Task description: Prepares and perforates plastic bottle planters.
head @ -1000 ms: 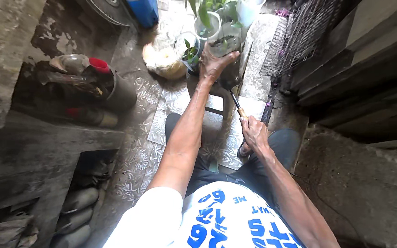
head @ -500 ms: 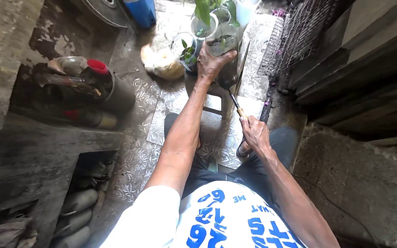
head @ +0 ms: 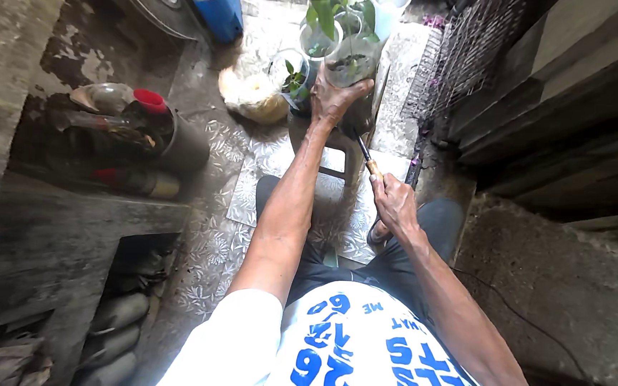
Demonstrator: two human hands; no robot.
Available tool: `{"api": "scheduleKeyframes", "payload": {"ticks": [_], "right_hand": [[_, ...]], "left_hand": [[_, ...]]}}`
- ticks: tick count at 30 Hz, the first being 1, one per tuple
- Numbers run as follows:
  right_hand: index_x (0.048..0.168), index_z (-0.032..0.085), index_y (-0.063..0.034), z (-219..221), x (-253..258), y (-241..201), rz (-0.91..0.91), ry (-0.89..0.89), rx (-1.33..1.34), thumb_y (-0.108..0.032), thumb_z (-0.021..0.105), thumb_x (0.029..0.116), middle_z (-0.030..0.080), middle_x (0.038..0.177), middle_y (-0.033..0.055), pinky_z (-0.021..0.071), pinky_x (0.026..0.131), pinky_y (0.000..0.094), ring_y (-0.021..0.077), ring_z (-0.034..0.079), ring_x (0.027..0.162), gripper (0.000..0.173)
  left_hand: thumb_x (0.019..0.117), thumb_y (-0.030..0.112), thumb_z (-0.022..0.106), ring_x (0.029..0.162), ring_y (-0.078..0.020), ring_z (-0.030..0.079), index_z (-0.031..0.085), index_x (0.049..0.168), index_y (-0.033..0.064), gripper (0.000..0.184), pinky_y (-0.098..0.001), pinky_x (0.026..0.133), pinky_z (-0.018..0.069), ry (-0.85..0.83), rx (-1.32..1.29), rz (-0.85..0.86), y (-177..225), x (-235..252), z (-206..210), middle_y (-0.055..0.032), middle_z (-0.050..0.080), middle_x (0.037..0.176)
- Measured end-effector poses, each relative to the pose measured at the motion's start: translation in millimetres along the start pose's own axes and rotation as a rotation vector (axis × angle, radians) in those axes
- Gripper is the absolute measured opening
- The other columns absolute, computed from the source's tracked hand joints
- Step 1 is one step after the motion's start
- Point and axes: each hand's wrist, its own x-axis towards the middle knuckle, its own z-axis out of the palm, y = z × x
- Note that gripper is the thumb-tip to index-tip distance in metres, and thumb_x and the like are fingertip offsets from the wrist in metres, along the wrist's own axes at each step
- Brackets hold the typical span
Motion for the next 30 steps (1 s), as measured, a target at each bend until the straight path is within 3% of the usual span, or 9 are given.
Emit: {"api": "scheduleKeyframes", "payload": {"ticks": [14,19,25,30], "right_hand": [[0.085,0.058,-0.0072,-3,-1,-12,0.059,-0.018,-0.024,-0.053,0.035,0.1082,0.053,0.063,0.0140,0.0419,0.049,0.0524,0.0341,0.057,0.056,0.056],[0.089,0.060,-0.0045,-5,11,-19,0.042,-0.047,-0.022,-0.049,0.033,0.1093,0.059,0.071,0.0174,0.0448,0.056,0.0578,0.0387,0.063,0.068,0.056],[0.085,0.058,-0.0050,-2,14,-22,0.052,-0.045,0.029,-0.050,0.032,0.1091,0.057,0.069,0.0170,0.0442,0.052,0.0548,0.0373,0.062,0.063,0.057],[0.080,0.056,-0.0049,-9,16,-18,0.042,-0.033,0.062,-0.047,0.036,0.1091,0.055,0.067,0.0163,0.0429,0.050,0.0537,0.0361,0.059,0.060,0.055]], "left_hand": [[0.0626,0.048,0.093,0.121,-0.0226,0.064,0.055,0.137,0.0047,0.094,-0.0429,0.106,0.0500,0.014,0.062,0.000,6,-4,1,-0.0139,0.068,0.128],[0.0637,0.051,0.091,0.124,-0.0239,0.062,0.055,0.137,0.0041,0.094,-0.0449,0.108,0.0488,0.002,0.071,-0.046,7,-1,-3,-0.0144,0.066,0.130],[0.0646,0.050,0.091,0.127,-0.0253,0.059,0.054,0.138,0.0039,0.095,-0.0443,0.110,0.0463,0.006,0.094,-0.068,6,-1,-4,-0.0163,0.063,0.134],[0.0630,0.050,0.092,0.124,-0.0256,0.063,0.054,0.138,0.0043,0.096,-0.0454,0.107,0.0494,0.004,0.106,-0.033,11,-5,1,-0.0154,0.066,0.131]]}}
